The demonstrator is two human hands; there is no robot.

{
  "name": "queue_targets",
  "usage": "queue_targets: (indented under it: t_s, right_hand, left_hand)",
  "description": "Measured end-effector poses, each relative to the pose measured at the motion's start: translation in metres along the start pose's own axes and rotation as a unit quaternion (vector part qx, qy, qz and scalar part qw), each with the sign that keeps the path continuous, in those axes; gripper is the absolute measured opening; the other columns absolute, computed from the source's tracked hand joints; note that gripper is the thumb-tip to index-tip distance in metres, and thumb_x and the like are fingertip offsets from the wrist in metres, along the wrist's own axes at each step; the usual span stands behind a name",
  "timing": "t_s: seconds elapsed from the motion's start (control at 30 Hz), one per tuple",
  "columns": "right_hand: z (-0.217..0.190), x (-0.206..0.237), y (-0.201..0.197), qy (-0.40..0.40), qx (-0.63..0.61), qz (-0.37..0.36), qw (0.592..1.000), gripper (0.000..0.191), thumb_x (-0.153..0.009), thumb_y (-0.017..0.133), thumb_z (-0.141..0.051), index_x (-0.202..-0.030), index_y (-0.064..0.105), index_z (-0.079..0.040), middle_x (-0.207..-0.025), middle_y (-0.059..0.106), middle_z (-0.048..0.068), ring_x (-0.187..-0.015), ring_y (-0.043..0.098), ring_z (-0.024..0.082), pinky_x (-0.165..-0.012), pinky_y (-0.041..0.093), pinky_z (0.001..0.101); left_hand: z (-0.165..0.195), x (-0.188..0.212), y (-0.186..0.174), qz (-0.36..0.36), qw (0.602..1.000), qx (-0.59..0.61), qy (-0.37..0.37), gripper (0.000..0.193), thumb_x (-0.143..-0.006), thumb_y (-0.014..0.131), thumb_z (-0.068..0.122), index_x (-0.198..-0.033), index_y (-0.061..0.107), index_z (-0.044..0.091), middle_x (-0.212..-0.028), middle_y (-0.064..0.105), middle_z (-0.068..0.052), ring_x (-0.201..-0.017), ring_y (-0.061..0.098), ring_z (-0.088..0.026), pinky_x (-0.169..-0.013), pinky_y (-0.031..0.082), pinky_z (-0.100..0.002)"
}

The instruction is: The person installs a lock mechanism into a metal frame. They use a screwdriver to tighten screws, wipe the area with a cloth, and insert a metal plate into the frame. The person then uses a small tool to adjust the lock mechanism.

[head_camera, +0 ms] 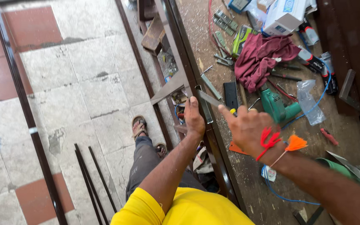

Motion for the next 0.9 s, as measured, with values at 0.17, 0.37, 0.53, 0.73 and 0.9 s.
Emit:
queue_targets:
  t_s: [0.17, 0.37, 0.53, 0.73, 0.9]
  right_hand:
    - [-0.012, 0.000, 0.060, 0.067, -0.538, 0.048, 0.839, 0.073, -0.078, 0.075, -0.012, -0.146, 0.052, -0.004, -0.092, 0.071, 0.015, -0.073, 0.069, 0.029, -0.060, 0.055, 0.0376]
    - [-0.024, 0.008, 0.110, 0.196, -0.895, -0.145, 0.373, 0.062, -0.089, 0.065, -0.007, -0.147, 0.048, 0.005, -0.082, 0.067, 0.009, -0.061, 0.065, 0.016, -0.052, 0.055, 0.0302]
    - [-0.011, 0.029, 0.113, 0.201, -0.640, -0.106, 0.734, 0.066, -0.085, 0.067, -0.004, -0.149, 0.053, -0.004, -0.082, 0.073, 0.008, -0.055, 0.063, 0.016, -0.050, 0.052, 0.0283]
    - [-0.022, 0.038, 0.122, 0.179, -0.891, -0.121, 0.399, 0.077, -0.081, 0.060, 0.003, -0.156, 0.043, -0.003, -0.094, 0.069, 0.010, -0.063, 0.069, 0.016, -0.052, 0.056, 0.0279]
    - [-0.025, 0.021, 0.120, 0.126, -0.928, -0.143, 0.319, 0.076, -0.091, 0.059, -0.009, -0.162, 0.031, -0.014, -0.086, 0.071, 0.016, -0.054, 0.064, 0.014, -0.045, 0.051, 0.0255]
  left_hand:
    - [0.008, 0.002, 0.003, -0.009, 1.000, -0.025, 0.008, 0.057, -0.101, 0.053, 0.055, -0.118, 0.059, 0.000, -0.099, 0.061, -0.007, -0.091, 0.055, -0.017, -0.085, 0.046, -0.031]
    - [0.002, 0.002, 0.001, -0.001, 1.000, -0.013, -0.009, 0.060, -0.100, 0.052, 0.060, -0.113, 0.059, 0.002, -0.098, 0.060, -0.006, -0.091, 0.054, -0.016, -0.085, 0.045, -0.031]
    - [0.002, 0.001, 0.000, 0.007, 0.999, -0.047, 0.005, 0.061, -0.102, 0.048, 0.063, -0.109, 0.060, 0.004, -0.094, 0.059, -0.006, -0.085, 0.056, -0.016, -0.079, 0.047, -0.030]
    - [-0.005, 0.009, 0.004, -0.042, 0.974, 0.127, -0.184, 0.064, -0.088, 0.054, 0.068, -0.106, 0.060, 0.007, -0.080, 0.069, -0.012, -0.070, 0.068, -0.024, -0.065, 0.056, -0.035]
    - [-0.008, 0.006, 0.006, -0.022, 0.972, 0.106, -0.207, 0.075, -0.084, 0.057, 0.077, -0.102, 0.067, 0.006, -0.078, 0.067, -0.009, -0.067, 0.067, -0.022, -0.062, 0.055, -0.035]
Point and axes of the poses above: each hand's wrist, its own x-axis away from the middle knuckle, its own y-axis out of the palm, z = x × y, the point moved 4 cm from there along -x, towards the middle knuckle
